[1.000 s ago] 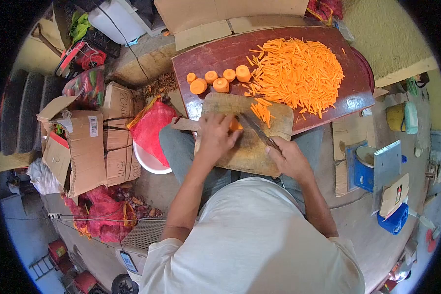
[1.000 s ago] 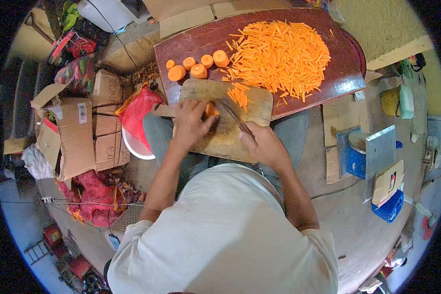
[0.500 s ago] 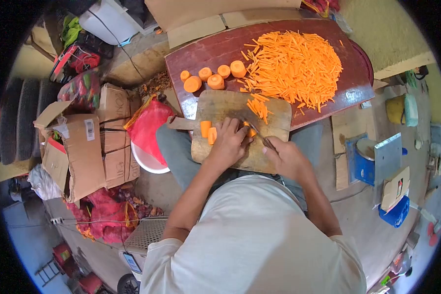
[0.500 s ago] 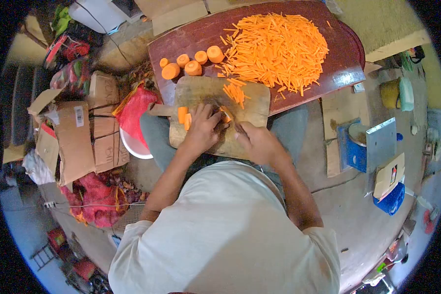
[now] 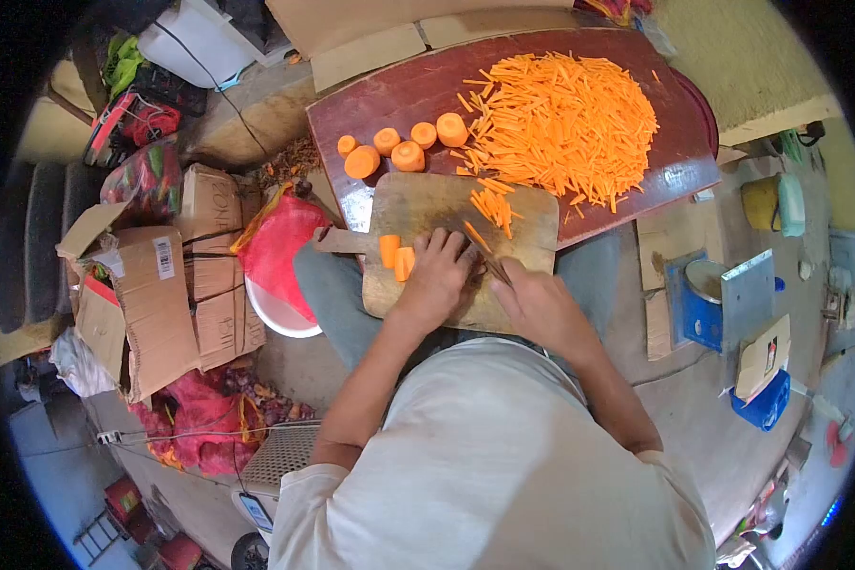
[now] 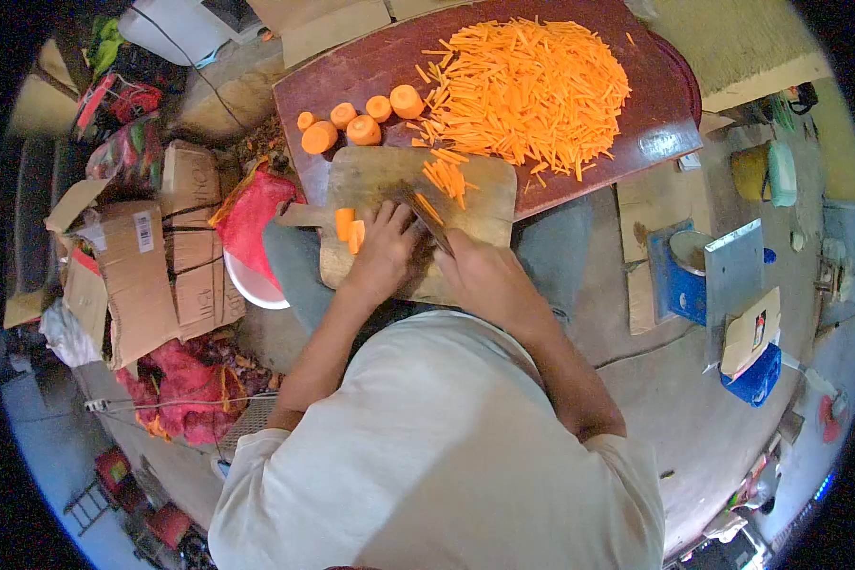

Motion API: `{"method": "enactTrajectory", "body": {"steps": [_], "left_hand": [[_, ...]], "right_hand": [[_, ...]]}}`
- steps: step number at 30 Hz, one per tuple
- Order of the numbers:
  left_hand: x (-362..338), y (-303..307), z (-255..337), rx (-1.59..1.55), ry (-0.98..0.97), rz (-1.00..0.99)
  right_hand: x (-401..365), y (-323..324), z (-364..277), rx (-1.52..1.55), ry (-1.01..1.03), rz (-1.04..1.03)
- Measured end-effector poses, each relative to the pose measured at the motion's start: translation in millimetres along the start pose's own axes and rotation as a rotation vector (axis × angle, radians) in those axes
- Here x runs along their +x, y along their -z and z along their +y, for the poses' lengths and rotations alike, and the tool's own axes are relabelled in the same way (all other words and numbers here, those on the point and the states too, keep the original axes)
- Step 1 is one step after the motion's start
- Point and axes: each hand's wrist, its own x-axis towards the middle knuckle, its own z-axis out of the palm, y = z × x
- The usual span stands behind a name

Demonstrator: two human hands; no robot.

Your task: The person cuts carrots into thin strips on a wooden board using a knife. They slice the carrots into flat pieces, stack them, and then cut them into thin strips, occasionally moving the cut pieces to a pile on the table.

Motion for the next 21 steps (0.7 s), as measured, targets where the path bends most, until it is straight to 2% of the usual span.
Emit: {"method": "enactTrajectory", "body": {"steps": [5,8,14,21], "left_hand": [[-3,2,-5,-0.03,-0.043,0.043],[-8,-4,-8,-0.056,-0.017,0.051],[-11,-9,-9,-0.038,-0.009,0.055],[-17,-18,-10,-0.011,-0.033,0.149]], "right_hand": [[-2,10,-11,0.0,0.003,-0.031],[-24,17,-18,-0.012,-0.132,-0.125],[10,0,-15,-0.018,-0.034,-0.04],[-19,18,-21,0.028,-0.115,-0.135]]}}
